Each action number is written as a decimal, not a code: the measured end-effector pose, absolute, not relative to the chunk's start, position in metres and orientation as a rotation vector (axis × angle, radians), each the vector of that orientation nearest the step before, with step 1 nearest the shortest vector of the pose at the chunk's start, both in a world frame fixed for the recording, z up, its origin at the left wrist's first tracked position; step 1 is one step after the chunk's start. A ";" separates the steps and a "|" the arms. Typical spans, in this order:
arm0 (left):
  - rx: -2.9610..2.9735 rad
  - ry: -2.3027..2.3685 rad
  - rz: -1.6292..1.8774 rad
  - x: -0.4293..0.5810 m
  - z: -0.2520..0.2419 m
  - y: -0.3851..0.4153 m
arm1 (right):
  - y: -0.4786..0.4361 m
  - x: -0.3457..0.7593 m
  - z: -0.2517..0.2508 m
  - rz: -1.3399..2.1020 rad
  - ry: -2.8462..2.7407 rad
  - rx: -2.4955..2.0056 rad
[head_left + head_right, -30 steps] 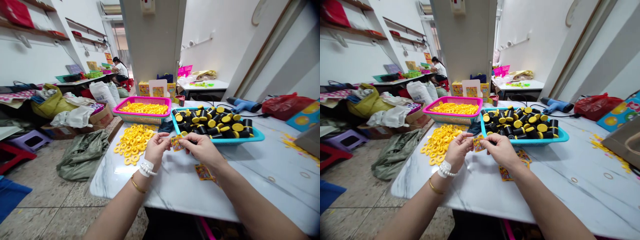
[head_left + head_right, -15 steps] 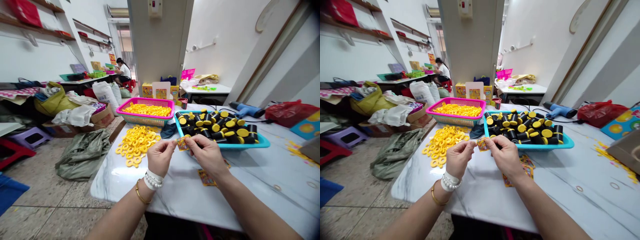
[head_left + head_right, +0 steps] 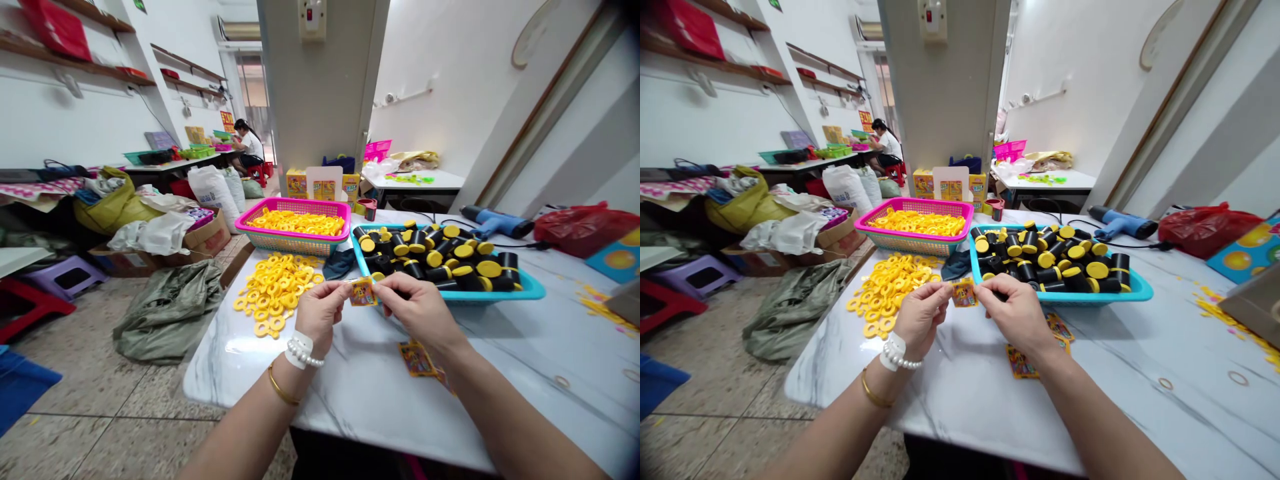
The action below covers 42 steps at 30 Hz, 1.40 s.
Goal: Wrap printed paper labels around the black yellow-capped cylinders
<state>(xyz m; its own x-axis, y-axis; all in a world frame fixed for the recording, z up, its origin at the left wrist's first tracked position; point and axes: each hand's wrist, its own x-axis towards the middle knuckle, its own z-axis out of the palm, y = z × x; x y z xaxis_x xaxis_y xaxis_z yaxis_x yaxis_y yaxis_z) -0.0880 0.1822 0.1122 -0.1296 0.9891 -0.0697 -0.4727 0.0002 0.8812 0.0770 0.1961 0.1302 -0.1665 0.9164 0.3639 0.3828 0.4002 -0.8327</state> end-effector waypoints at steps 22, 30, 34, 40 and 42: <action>0.477 0.624 1.144 -0.102 0.115 0.191 | 0.202 0.109 0.149 1.005 -1.802 -0.961; 0.391 0.535 1.150 -0.103 0.112 0.194 | 0.201 0.091 0.135 0.970 -1.567 -0.883; 0.395 0.505 1.124 -0.103 0.111 0.193 | 0.200 0.089 0.135 0.951 -1.574 -0.942; 0.392 0.519 1.130 -0.101 0.114 0.191 | 0.198 0.090 0.135 0.867 -1.547 -0.916; 0.385 0.509 1.127 -0.100 0.114 0.191 | 0.197 0.089 0.134 0.925 -1.509 -0.878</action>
<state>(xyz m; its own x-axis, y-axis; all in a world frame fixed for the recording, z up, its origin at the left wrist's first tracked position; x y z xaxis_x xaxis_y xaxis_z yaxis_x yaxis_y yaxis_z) -0.1001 0.1914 0.1141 0.3362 0.9224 -0.1900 -0.7523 0.3843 0.5352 0.0894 0.1973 0.1335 -0.1188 0.9033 0.4121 0.0424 0.4193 -0.9069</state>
